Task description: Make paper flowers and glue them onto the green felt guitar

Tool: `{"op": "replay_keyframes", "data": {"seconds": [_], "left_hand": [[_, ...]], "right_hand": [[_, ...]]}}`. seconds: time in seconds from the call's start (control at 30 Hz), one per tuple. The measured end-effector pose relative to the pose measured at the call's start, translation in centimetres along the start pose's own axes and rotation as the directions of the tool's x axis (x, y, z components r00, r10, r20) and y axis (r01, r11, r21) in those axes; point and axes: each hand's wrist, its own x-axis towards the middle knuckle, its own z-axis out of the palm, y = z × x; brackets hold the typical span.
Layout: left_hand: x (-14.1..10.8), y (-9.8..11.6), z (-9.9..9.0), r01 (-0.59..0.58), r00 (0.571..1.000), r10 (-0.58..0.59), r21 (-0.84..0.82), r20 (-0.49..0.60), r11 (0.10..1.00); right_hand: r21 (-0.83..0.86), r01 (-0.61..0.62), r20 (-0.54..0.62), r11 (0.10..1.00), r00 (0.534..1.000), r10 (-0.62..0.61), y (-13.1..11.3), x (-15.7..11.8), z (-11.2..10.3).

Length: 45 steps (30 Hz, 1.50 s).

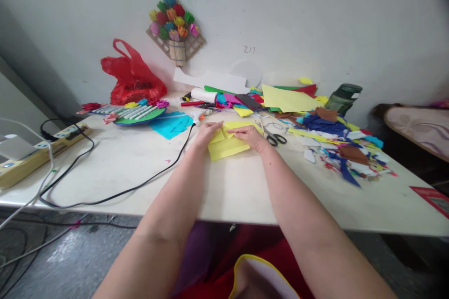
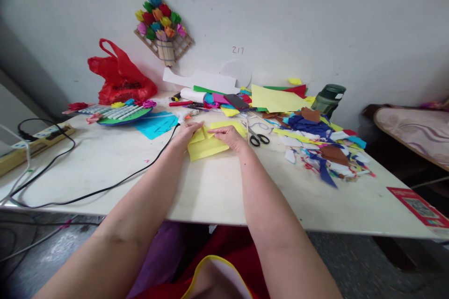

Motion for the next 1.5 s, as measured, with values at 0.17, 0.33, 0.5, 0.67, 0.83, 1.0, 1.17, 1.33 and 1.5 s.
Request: {"op": "replay_keyframes", "data": {"seconds": [0.17, 0.33, 0.5, 0.67, 0.83, 1.0, 1.17, 1.33, 1.5], "left_hand": [[-0.2, 0.1, -0.1, 0.054, 0.998, -0.053, -0.049, 0.039, 0.997], [-0.1, 0.0, -0.1, 0.06, 0.996, -0.055, -0.06, 0.071, 0.996], [-0.1, 0.0, -0.1, 0.06, 0.995, -0.055, -0.061, 0.084, 0.996], [0.2, -0.4, -0.3, 0.007, 0.996, -0.009, 0.023, 0.086, 1.0], [0.5, -0.7, -0.4, -0.037, 0.996, 0.031, 0.059, 0.089, 0.998], [0.1, -0.2, -0.1, -0.048, 0.991, 0.036, 0.091, 0.126, 0.995], [-0.4, 0.2, 0.1, -0.064, 0.986, 0.049, 0.084, 0.162, 0.994], [-0.4, 0.0, 0.0, -0.076, 0.984, 0.059, 0.094, 0.17, 0.993], [-0.3, -0.1, 0.0, -0.068, 0.986, 0.048, 0.12, 0.161, 0.99]], "right_hand": [[-0.005, -0.006, 0.004, 1.0, 1.0, 0.006, 0.1, 0.1, 0.1], [-0.016, 0.021, -0.007, 1.0, 1.0, -0.021, 0.2, 0.3, 0.0], [-0.056, 0.038, -0.019, 0.998, 0.999, -0.039, 0.3, 0.4, 0.1], [-0.112, 0.109, 0.025, 0.988, 0.994, -0.107, 0.3, 0.3, -0.3], [0.093, 0.038, 0.005, 0.995, 0.999, -0.038, 0.5, 0.3, -0.7], [0.144, -0.06, -0.108, 0.988, 0.991, 0.076, 0.7, 0.5, -0.3], [0.053, -0.094, -0.048, 0.994, 0.994, 0.096, 0.5, 0.4, 0.2], [-0.06, -0.089, -0.063, 0.994, 0.994, 0.086, 0.7, 0.5, 0.7], [-0.159, -0.031, -0.085, 0.987, 0.996, 0.018, 0.3, 0.5, 0.8]]}}
